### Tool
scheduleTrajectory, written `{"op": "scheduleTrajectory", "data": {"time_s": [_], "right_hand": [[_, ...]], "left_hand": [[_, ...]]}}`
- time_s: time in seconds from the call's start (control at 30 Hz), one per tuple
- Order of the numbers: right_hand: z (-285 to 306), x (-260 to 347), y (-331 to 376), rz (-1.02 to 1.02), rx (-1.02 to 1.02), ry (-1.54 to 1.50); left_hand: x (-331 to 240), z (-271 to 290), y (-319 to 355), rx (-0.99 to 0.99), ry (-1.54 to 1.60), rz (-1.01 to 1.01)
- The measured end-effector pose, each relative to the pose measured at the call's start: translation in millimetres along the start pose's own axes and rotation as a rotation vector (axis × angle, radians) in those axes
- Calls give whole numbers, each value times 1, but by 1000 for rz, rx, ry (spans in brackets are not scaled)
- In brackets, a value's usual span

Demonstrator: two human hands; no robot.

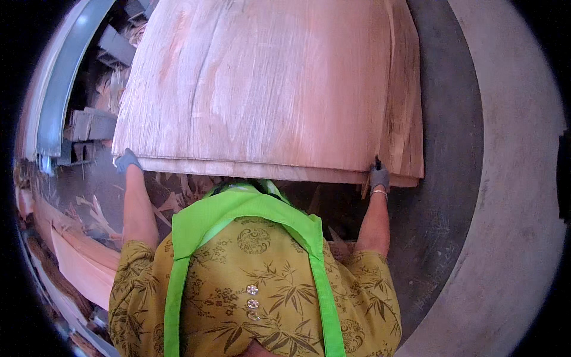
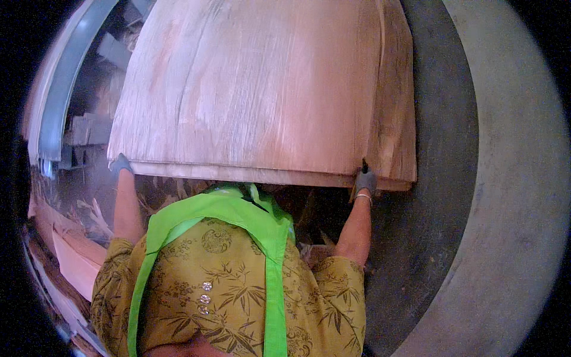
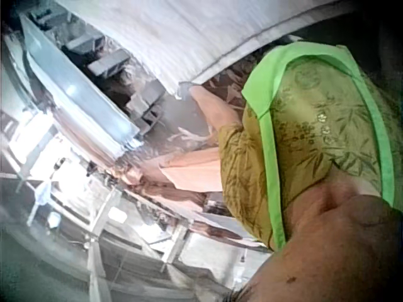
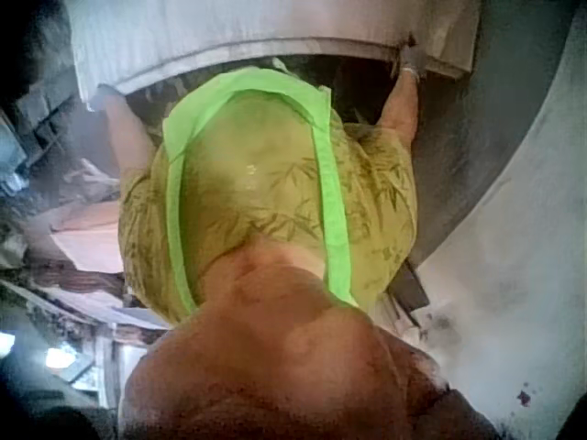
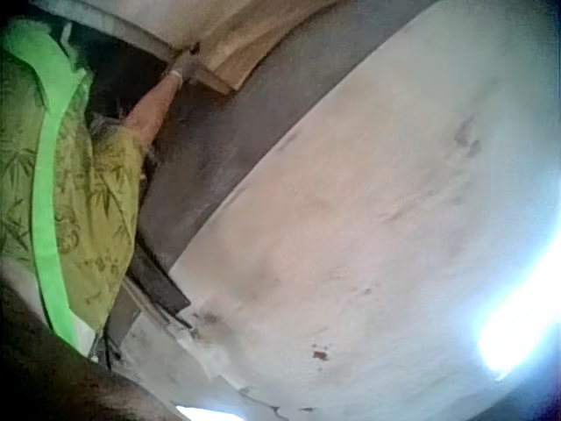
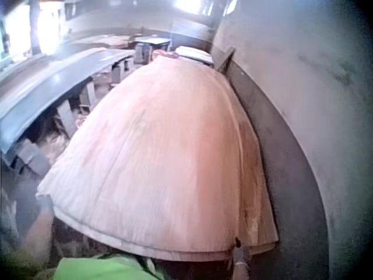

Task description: The person sorts and stacks sheets of wood veneer by hand. They pick up individual strips and large sheets, align them, and place them onto organized stacks on a table or the floor.

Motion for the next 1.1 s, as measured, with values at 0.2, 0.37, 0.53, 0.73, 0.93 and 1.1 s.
{"op": "scheduleTrajectory", "data": {"time_s": [0.2, 0.37, 0.53, 0.73, 0.93, 1.1], "right_hand": [[-12, -22, 29, 160, -255, -235], [-28, -36, 55, 188, -332, -1], [-29, -69, 60, -17, -377, -277], [-10, -111, 139, 7, -318, -551], [-20, -220, 179, -229, -487, -303], [6, -245, 185, -344, -499, -196]], "left_hand": [[-67, 2, 146, -39, -1, -1214], [-62, 7, 241, 398, -353, -1628], [-62, -13, 238, 502, -306, -1634], [-56, -18, 233, 565, -344, -1593], [-59, -18, 235, 583, -392, -1606], [-61, -11, 237, 575, -433, -1628]]}}
Point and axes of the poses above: each hand's wrist, its own y-axis away from the middle knuckle, its own z-axis out of the back of the hand, x = y × z, the point moved 2 cm from there along -y, towards the middle knuckle, and after that the axes turned 5 degrees about -z, right-handed, at the moved point
